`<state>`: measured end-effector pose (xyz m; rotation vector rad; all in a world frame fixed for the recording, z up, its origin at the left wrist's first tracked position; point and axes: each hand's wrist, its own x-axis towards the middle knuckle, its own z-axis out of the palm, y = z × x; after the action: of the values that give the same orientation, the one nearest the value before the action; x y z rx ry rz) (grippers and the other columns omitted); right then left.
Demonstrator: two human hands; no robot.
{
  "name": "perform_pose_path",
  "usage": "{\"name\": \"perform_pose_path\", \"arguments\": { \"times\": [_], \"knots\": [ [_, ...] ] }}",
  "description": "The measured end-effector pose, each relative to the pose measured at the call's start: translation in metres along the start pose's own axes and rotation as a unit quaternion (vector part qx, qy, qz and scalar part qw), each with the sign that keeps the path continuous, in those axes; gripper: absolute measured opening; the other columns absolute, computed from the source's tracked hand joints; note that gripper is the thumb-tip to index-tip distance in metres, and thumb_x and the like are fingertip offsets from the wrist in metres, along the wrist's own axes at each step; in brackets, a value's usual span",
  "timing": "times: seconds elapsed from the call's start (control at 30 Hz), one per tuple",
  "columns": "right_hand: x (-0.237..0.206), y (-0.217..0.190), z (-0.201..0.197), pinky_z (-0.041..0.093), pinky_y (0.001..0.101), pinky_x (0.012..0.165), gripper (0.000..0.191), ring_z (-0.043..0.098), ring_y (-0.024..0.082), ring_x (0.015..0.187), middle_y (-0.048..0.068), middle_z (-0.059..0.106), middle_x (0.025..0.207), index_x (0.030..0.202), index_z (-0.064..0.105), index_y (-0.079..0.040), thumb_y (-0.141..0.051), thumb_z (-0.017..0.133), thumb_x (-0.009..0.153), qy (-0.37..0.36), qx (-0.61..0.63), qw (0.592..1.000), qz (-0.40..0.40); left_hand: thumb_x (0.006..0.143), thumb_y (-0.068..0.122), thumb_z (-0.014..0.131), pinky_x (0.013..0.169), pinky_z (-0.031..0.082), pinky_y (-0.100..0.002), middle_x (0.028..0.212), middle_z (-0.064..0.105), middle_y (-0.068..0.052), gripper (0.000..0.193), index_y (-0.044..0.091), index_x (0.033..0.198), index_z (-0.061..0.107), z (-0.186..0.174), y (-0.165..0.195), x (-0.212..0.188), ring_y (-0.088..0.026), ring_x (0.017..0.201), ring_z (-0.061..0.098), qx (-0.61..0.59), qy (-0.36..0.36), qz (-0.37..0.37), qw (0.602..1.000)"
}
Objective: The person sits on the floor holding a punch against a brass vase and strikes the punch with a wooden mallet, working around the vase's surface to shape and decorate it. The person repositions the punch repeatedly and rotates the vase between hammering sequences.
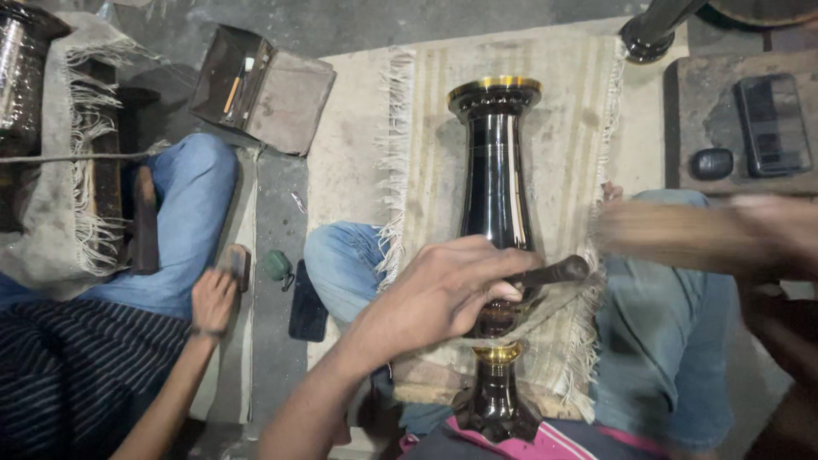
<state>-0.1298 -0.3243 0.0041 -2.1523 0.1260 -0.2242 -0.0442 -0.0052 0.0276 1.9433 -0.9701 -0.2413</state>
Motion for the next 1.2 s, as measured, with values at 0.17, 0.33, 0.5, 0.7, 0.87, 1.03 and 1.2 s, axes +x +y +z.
{"name": "perform_pose_path", "arguments": {
  "times": [0.17, 0.33, 0.5, 0.7, 0.87, 1.03, 1.2],
  "knots": [
    [-0.013, 0.011, 0.003, 0.045, 0.0286, 0.079, 0.039, 0.055, 0.018, 0.094, 0.013, 0.059, 0.11, 0.133, 0.055, -0.003, 0.002, 0.067, 0.096, 0.039, 0.03, 0.998, 0.033, 0.097, 0.018, 0.07, 0.081, 0.054, -0.04, 0.098, 0.071, -0.01, 0.034, 0.009, 0.129, 0.066, -0.003, -0.005, 0.004, -0.029, 0.089, 0.068, 0.0, -0.033, 0.026, 0.999],
    [-0.024, 0.002, 0.009, 0.043, 0.0284, 0.08, 0.035, 0.054, 0.017, 0.094, 0.012, 0.058, 0.109, 0.131, 0.056, -0.003, 0.002, 0.066, 0.098, 0.054, 0.045, 0.996, 0.054, 0.096, 0.015, 0.072, 0.08, 0.052, -0.042, 0.09, 0.068, -0.01, 0.034, 0.009, 0.129, 0.067, -0.006, -0.008, 0.007, -0.029, 0.086, 0.066, -0.004, -0.06, 0.043, 0.997],
    [-0.026, -0.016, 0.011, 0.042, 0.0283, 0.08, 0.03, 0.052, 0.016, 0.094, 0.012, 0.056, 0.107, 0.128, 0.057, -0.003, 0.002, 0.066, 0.1, 0.089, 0.072, 0.986, 0.121, 0.094, 0.009, 0.07, 0.081, 0.054, -0.04, 0.097, 0.07, -0.009, 0.036, 0.01, 0.129, 0.067, -0.009, -0.011, 0.009, -0.028, 0.09, 0.067, -0.028, -0.077, 0.065, 0.994],
    [-0.042, 0.041, 0.01, 0.051, 0.0239, 0.099, 0.029, 0.062, 0.016, 0.107, 0.011, 0.063, 0.119, 0.133, 0.055, -0.002, 0.005, 0.065, 0.108, 0.073, 0.058, 0.994, -0.052, 0.085, 0.003, 0.068, 0.084, 0.055, -0.037, 0.107, 0.074, -0.007, 0.047, 0.011, 0.131, 0.065, -0.014, -0.015, 0.011, -0.027, 0.093, 0.065, -0.034, -0.131, 0.095, 0.986],
    [-0.052, 0.069, 0.02, 0.048, 0.0245, 0.1, 0.022, 0.06, 0.014, 0.107, 0.01, 0.06, 0.118, 0.128, 0.055, -0.001, 0.005, 0.068, 0.112, 0.089, 0.119, 0.988, 0.028, 0.091, 0.002, 0.07, 0.086, 0.054, -0.038, 0.112, 0.073, -0.006, 0.044, 0.012, 0.133, 0.063, -0.017, -0.017, 0.014, -0.026, 0.097, 0.065, -0.025, -0.14, 0.107, 0.984],
    [-0.025, 0.011, -0.006, 0.049, 0.0344, 0.102, 0.066, 0.06, 0.024, 0.115, 0.013, 0.062, 0.129, 0.141, 0.056, -0.005, -0.001, 0.071, 0.077, -0.005, -0.096, 0.99, -0.104, 0.072, -0.006, 0.064, 0.089, 0.055, -0.038, 0.11, 0.071, -0.007, 0.063, 0.01, 0.133, 0.063, -0.02, -0.019, 0.016, -0.029, 0.101, 0.065, -0.015, -0.162, 0.122, 0.979],
    [-0.014, -0.011, 0.01, 0.048, 0.0339, 0.098, 0.065, 0.066, 0.026, 0.107, 0.011, 0.07, 0.118, 0.139, 0.064, -0.013, 0.004, 0.07, 0.077, 0.06, -0.122, 0.983, -0.121, 0.075, -0.005, 0.063, 0.086, 0.058, -0.035, 0.115, 0.074, -0.005, 0.058, 0.01, 0.13, 0.067, -0.018, -0.018, 0.012, -0.025, 0.098, 0.069, -0.067, -0.155, 0.11, 0.979]
  ]
}}
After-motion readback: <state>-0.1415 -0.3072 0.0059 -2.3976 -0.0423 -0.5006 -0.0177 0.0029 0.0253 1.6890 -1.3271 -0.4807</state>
